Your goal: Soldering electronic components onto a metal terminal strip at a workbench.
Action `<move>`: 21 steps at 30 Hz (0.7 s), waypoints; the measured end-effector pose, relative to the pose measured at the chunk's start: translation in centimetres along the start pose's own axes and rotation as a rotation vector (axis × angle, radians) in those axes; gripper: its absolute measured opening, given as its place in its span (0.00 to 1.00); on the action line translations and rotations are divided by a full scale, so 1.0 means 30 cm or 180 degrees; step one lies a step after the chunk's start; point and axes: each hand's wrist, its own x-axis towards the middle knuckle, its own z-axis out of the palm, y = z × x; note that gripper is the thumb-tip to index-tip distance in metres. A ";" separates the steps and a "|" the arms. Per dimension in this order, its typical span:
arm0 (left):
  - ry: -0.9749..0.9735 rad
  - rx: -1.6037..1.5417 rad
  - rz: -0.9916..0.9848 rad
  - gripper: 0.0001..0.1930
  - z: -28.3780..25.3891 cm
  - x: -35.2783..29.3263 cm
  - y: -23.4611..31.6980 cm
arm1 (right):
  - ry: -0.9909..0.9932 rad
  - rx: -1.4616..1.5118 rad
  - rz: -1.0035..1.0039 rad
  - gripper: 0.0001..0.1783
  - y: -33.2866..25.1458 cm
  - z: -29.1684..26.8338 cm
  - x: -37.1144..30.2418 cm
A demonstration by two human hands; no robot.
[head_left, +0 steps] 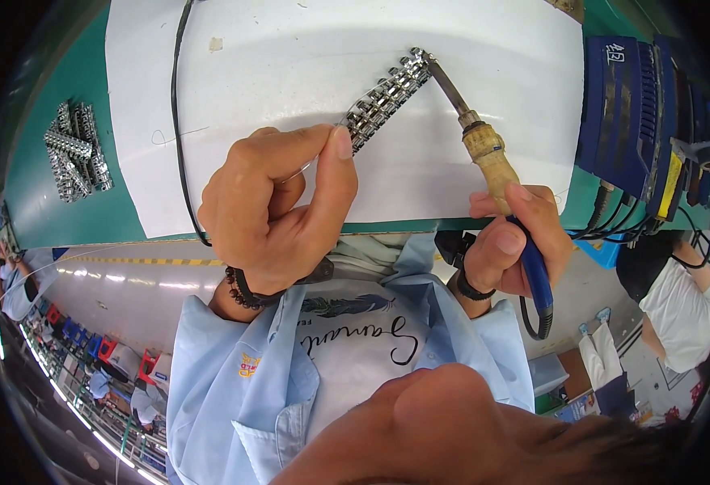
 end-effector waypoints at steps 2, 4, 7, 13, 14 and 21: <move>-0.0010 -0.0012 -0.0035 0.08 -0.001 0.000 0.001 | -0.0013 0.0017 0.0030 0.21 -0.004 0.002 0.000; -0.0028 0.0010 -0.0036 0.08 -0.003 0.001 0.004 | 0.0045 -0.0009 0.0065 0.22 -0.007 0.004 -0.001; -0.0064 0.0057 -0.0037 0.08 -0.006 0.005 0.011 | 0.0022 -0.0011 0.0030 0.22 -0.006 -0.001 -0.004; -0.0059 0.0035 -0.0105 0.08 -0.019 0.000 0.015 | 0.0041 0.0002 -0.0206 0.21 0.001 -0.021 -0.026; -0.0026 -0.0020 -0.0106 0.08 -0.022 -0.001 0.015 | 0.0040 0.0002 -0.0207 0.21 0.000 -0.020 -0.024; -0.0054 0.0042 -0.0131 0.08 -0.026 0.002 0.032 | 0.0477 0.0315 0.0189 0.18 -0.017 -0.007 -0.010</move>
